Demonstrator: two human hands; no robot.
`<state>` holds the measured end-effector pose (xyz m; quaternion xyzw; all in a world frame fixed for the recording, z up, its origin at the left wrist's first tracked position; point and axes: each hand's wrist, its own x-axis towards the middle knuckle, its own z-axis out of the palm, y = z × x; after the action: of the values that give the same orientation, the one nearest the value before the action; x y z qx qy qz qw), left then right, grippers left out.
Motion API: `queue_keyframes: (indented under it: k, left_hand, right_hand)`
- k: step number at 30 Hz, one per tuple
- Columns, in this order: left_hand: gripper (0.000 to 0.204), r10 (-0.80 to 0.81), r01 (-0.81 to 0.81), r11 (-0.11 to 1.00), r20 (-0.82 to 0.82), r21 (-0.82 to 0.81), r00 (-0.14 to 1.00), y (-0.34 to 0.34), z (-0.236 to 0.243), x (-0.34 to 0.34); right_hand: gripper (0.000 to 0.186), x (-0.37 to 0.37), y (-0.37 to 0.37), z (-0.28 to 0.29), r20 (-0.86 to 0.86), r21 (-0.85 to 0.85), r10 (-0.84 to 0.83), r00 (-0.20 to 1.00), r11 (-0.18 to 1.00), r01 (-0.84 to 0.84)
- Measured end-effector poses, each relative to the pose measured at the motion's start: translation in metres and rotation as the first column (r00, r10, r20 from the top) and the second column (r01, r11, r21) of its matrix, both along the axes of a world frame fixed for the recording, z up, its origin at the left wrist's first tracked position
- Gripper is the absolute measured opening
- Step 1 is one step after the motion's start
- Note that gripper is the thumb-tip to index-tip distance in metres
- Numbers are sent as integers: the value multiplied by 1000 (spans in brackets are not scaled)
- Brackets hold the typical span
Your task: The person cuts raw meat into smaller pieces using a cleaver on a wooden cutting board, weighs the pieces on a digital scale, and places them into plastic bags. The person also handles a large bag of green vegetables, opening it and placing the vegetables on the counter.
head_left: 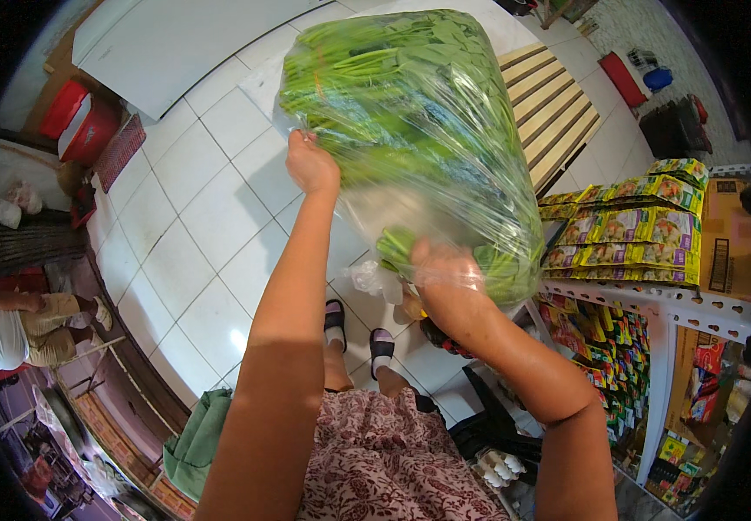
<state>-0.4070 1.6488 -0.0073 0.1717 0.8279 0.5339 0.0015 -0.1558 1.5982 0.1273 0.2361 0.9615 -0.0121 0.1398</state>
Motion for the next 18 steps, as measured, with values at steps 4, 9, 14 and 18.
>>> queue_keyframes:
  k: [4, 9, 14, 18]
  left_hand:
    - [9, 9, -9, 998, 1, -66, 1000, -1, 6, 3]
    - [11, 28, -31, 995, -27, -100, 999, 4, -9, -15]
    - [35, -227, 234, 964, 72, -126, 971, -14, -26, -39]
    - [53, -336, 339, 937, 55, -80, 940, -99, -6, -18]
  right_hand:
    - [33, 19, -9, 4, -78, 17, 29, 997, 999, -28]
    - [27, 56, -35, 9, -118, -1, 260, 958, 965, -262]
    - [25, 75, -35, 26, -402, -138, 297, 866, 915, -378]
    - [45, 66, -33, 102, -690, -371, 7, 724, 855, -362]
